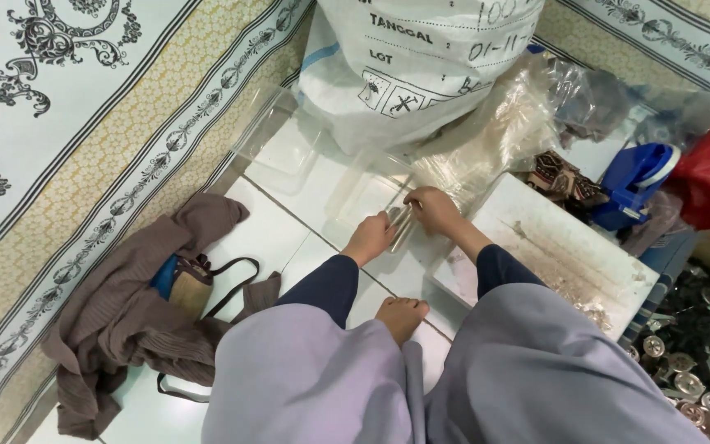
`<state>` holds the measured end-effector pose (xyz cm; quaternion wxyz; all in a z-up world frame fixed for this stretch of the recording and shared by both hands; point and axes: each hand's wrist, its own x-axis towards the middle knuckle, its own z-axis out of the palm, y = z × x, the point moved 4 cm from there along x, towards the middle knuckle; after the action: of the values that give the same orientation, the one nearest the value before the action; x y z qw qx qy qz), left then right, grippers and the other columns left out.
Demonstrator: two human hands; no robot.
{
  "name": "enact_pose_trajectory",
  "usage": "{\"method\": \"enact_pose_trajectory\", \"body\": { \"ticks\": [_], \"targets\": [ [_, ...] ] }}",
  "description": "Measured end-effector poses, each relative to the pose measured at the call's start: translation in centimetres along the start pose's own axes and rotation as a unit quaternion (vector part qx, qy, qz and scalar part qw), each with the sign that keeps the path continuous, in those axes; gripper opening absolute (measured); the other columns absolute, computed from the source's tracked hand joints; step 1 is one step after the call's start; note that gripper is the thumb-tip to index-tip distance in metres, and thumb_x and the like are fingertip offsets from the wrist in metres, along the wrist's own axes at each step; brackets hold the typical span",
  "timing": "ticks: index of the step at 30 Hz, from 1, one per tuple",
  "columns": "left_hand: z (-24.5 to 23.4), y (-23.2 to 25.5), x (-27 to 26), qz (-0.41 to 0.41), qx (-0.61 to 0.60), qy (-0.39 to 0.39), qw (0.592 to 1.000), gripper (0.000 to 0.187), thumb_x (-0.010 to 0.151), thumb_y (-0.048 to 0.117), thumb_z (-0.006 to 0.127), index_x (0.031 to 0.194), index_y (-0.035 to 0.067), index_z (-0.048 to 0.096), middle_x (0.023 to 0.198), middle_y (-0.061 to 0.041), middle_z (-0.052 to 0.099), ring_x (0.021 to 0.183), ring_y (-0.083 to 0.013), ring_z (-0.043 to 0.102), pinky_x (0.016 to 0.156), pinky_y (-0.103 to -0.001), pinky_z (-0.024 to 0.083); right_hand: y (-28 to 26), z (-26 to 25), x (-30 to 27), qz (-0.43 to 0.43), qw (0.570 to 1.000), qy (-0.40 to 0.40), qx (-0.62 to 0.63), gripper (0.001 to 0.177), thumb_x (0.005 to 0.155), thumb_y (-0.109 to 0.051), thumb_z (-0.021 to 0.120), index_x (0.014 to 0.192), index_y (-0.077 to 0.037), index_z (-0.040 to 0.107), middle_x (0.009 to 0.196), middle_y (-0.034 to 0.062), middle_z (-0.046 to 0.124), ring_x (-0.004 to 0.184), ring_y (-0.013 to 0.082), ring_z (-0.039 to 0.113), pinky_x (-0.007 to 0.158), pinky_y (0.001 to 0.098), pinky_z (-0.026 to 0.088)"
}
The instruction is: Sorting small metal hardware components into plastic bags and stapling them shut for organization.
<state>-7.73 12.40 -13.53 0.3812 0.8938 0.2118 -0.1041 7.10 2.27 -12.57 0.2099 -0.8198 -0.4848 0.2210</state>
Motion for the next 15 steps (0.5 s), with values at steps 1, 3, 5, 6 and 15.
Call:
{"method": "enact_pose_trajectory", "body": {
  "ticks": [1, 3, 5, 6, 15],
  "targets": [
    [-1.4, 1.4, -0.9, 0.0, 0.0, 0.0, 1.0, 0.028, 0.098, 0.026, 0.06, 0.101, -0.001, 0.064, 0.088, -0.022, 0.073, 0.089, -0.0362, 0.075, 0.07, -0.041, 0.061, -0.2, -0.4, -0.1, 0.0, 1.0, 0.0, 0.0, 0.02, 0.094, -0.007, 0.06, 0.106, -0.013, 0.075, 0.101, 0.0122, 0.076, 0.102, 0.0324, 0.072, 0.095, 0.045, 0.054],
    [-3.8, 3.8, -2.7, -0.031, -0.039, -0.034, 0.998, 0.049, 0.103, 0.04, 0.051, 0.109, -0.007, 0.064, 0.101, -0.03, 0.072, 0.1, -0.0416, 0.073, 0.08, -0.047, 0.06, -0.5, -1.1, -0.2, 0.016, 1.0, -0.003, 0.009, 0.028, 0.09, -0.004, 0.059, 0.112, -0.014, 0.074, 0.107, 0.0121, 0.074, 0.109, 0.032, 0.069, 0.103, 0.0459, 0.049],
    [-6.8, 6.7, -4.3, -0.046, -0.018, -0.064, 0.997, 0.069, 0.096, 0.057, 0.051, 0.122, -0.006, 0.057, 0.115, -0.032, 0.068, 0.112, -0.043, 0.067, 0.09, -0.05, 0.056, -0.9, -1.6, -0.5, 0.012, 0.999, -0.032, 0.009, 0.035, 0.086, -0.006, 0.062, 0.12, -0.014, 0.071, 0.116, 0.0142, 0.072, 0.118, 0.0338, 0.066, 0.112, 0.0477, 0.04],
    [-8.1, 8.0, -5.2, -0.061, 0.004, -0.093, 0.994, 0.093, 0.088, 0.073, 0.051, 0.136, -0.006, 0.05, 0.129, -0.033, 0.063, 0.123, -0.0445, 0.062, 0.101, -0.053, 0.051, -1.1, -1.8, -0.7, 0.008, 0.998, -0.059, 0.009, 0.044, 0.083, -0.009, 0.064, 0.127, -0.013, 0.068, 0.126, 0.0163, 0.07, 0.127, 0.0356, 0.062, 0.121, 0.0495, 0.03],
    [-1.1, 2.8, -1.0, -0.095, 0.136, -0.21, 0.964, 0.134, 0.068, 0.089, 0.057, 0.16, 0.0, 0.018, 0.141, -0.022, 0.06, 0.135, -0.0357, 0.055, 0.116, -0.059, 0.03, -1.5, -0.3, -2.2, -0.015, 0.962, -0.14, -0.233, 0.066, 0.082, -0.03, 0.066, 0.146, -0.022, 0.051, 0.138, 0.0109, 0.066, 0.143, 0.0247, 0.05, 0.129, 0.0474, 0.011]
  ]
}}
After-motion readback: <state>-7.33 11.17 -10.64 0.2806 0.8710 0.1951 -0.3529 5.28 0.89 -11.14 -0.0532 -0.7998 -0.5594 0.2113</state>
